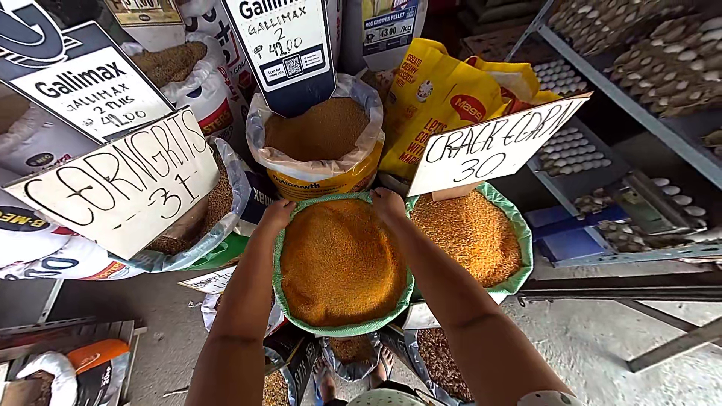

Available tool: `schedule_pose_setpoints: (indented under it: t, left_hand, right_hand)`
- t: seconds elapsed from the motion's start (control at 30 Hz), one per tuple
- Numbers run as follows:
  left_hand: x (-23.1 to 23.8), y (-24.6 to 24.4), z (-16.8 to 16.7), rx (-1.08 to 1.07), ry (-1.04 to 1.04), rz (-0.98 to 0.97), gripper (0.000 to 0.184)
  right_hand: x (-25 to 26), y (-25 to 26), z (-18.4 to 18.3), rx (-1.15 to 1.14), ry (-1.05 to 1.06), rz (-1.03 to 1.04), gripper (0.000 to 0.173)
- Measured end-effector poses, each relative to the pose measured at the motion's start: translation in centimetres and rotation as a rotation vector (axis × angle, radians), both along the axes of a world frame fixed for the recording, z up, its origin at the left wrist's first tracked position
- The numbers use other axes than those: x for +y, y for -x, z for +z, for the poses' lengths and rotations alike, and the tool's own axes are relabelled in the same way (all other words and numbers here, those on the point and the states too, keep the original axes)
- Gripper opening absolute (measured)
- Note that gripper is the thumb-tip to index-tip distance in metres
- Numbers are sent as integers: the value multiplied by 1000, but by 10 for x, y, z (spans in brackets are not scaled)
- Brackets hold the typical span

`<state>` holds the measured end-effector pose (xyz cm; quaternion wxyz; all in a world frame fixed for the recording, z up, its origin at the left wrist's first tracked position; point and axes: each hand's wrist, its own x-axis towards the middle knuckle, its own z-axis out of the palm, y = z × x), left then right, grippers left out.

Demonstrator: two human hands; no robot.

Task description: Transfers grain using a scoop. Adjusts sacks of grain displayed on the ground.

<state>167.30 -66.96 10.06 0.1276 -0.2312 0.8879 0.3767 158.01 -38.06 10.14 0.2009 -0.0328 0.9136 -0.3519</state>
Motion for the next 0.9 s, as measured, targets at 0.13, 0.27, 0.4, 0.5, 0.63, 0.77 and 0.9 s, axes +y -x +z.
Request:
schedule_pose_setpoints:
  t: [0.13,0.27,0.4,0.5,0.63,0.77,0.9]
  left_hand:
    - [-11,8,-16,-74,-279,132,47]
    - [-21,12,-29,-90,-445,170,38]
    - [-22,13,-37,-95,-414,198,34]
    - [-24,9,-41,-82,-231,200,44]
    - [-27,-30,-26,100,-108,286,53]
    - [-11,-95,3,8,82,179,46]
    - [9,-148,15,-37,37,188,48]
  right_hand:
    - [5,20,-14,-324,374,-226,43]
    - [2,27,-12,-501,529,-415,33]
    - [-7,30,-23,-390,174,-217,40]
    - [-4,30,-18,-175,-97,115,41]
    - [-17,24,0,62,19,339,35]
    - [-51,22,6,66,16,490,35]
    - [-69,31,1,64,-106,543,30]
